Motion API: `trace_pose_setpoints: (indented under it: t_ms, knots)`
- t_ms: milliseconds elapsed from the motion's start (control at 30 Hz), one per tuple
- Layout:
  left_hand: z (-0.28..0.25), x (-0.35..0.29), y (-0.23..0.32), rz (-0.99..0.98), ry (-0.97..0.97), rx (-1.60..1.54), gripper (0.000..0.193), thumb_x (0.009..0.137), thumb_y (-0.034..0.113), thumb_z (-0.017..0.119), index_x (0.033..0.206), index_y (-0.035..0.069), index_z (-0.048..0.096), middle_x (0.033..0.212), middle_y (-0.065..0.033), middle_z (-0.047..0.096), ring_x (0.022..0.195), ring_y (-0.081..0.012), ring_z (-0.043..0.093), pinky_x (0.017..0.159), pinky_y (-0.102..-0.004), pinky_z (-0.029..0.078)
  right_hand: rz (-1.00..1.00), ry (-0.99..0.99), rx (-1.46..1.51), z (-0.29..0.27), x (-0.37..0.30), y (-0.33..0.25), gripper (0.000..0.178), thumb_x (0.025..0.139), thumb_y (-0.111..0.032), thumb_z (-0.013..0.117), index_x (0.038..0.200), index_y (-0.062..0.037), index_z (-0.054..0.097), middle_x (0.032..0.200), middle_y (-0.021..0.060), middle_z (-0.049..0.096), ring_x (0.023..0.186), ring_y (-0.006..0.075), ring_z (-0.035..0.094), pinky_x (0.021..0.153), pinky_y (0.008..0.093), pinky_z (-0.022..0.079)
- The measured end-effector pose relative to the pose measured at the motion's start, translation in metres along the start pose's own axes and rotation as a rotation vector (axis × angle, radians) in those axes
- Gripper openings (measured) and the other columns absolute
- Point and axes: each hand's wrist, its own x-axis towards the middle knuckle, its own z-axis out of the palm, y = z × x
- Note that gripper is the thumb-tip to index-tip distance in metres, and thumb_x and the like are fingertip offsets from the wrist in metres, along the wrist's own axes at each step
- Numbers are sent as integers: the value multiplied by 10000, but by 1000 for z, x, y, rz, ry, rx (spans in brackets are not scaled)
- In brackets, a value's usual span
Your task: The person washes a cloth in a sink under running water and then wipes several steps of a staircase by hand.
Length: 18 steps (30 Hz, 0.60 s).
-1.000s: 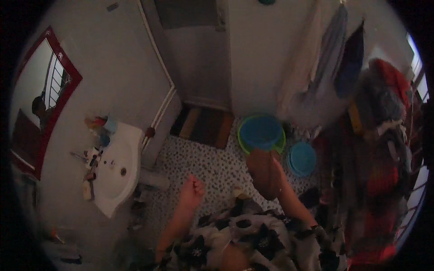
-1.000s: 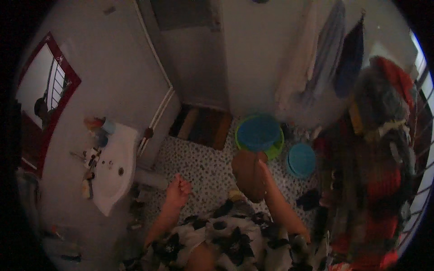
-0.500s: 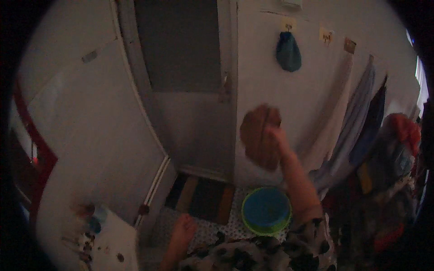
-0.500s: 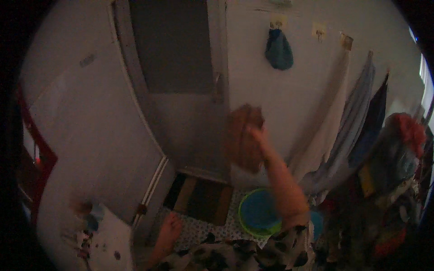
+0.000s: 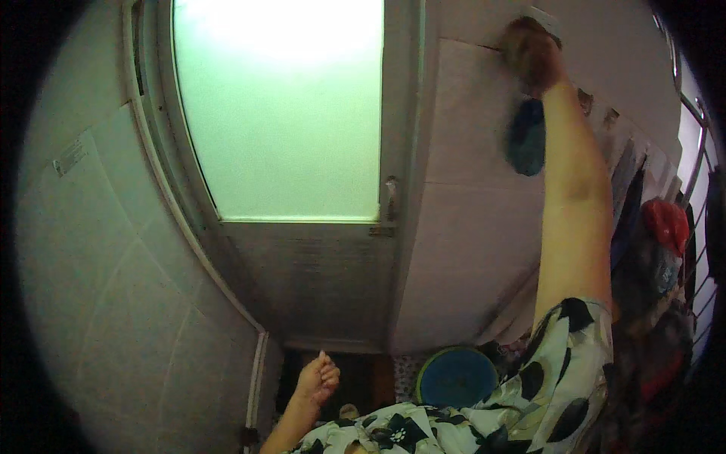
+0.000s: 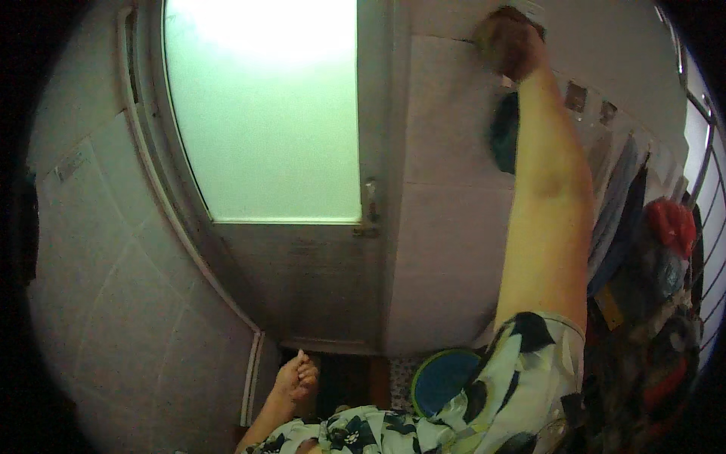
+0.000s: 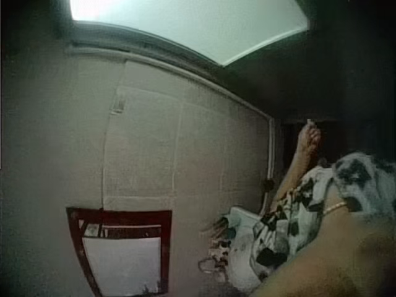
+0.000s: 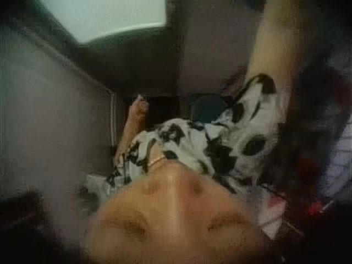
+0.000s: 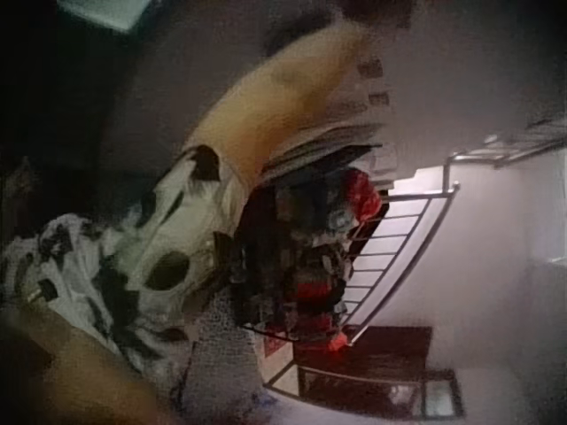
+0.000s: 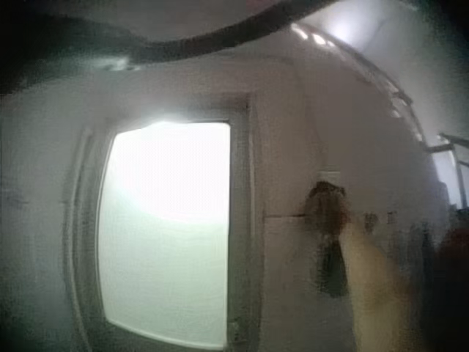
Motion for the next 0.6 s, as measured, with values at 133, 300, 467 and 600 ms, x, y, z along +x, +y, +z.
trace_pose_setpoints:
  t_ms: [133, 300, 467, 600]
  knots:
    - [10, 31, 71, 12, -51, 120, 247, 900, 299, 494, 734, 116, 488, 539, 37, 331, 446, -80, 292, 379, -212, 253, 62, -204, 199, 13, -81, 41, 452, 829, -414, 531, 1145, -91, 507, 1034, 39, 552, 898, 167, 547, 786, 283, 460]
    - [101, 124, 120, 111, -57, 137, 239, 900, 281, 502, 754, 93, 482, 552, 29, 306, 445, -87, 268, 381, -209, 221, 58, -834, 377, 25, -150, 51, 403, 866, -371, 485, 1141, -77, 493, 989, 47, 546, 837, 145, 546, 701, 299, 485]
    - [196, 206, 120, 129, -25, -20, 258, 917, 310, 463, 782, 90, 454, 554, 35, 253, 444, -88, 228, 368, -207, 183, 944, -522, 979, -10, -255, 140, 375, 855, -359, 480, 1096, -74, 515, 953, 59, 558, 836, 158, 548, 708, 320, 478]
    - [222, 226, 78, 257, -60, 100, 272, 927, 321, 438, 790, 88, 460, 547, 40, 264, 465, -79, 254, 385, -206, 195, 1182, -311, 951, -63, -307, 225, 413, 848, -371, 455, 1123, -67, 510, 1012, 92, 567, 898, 208, 557, 776, 354, 468]
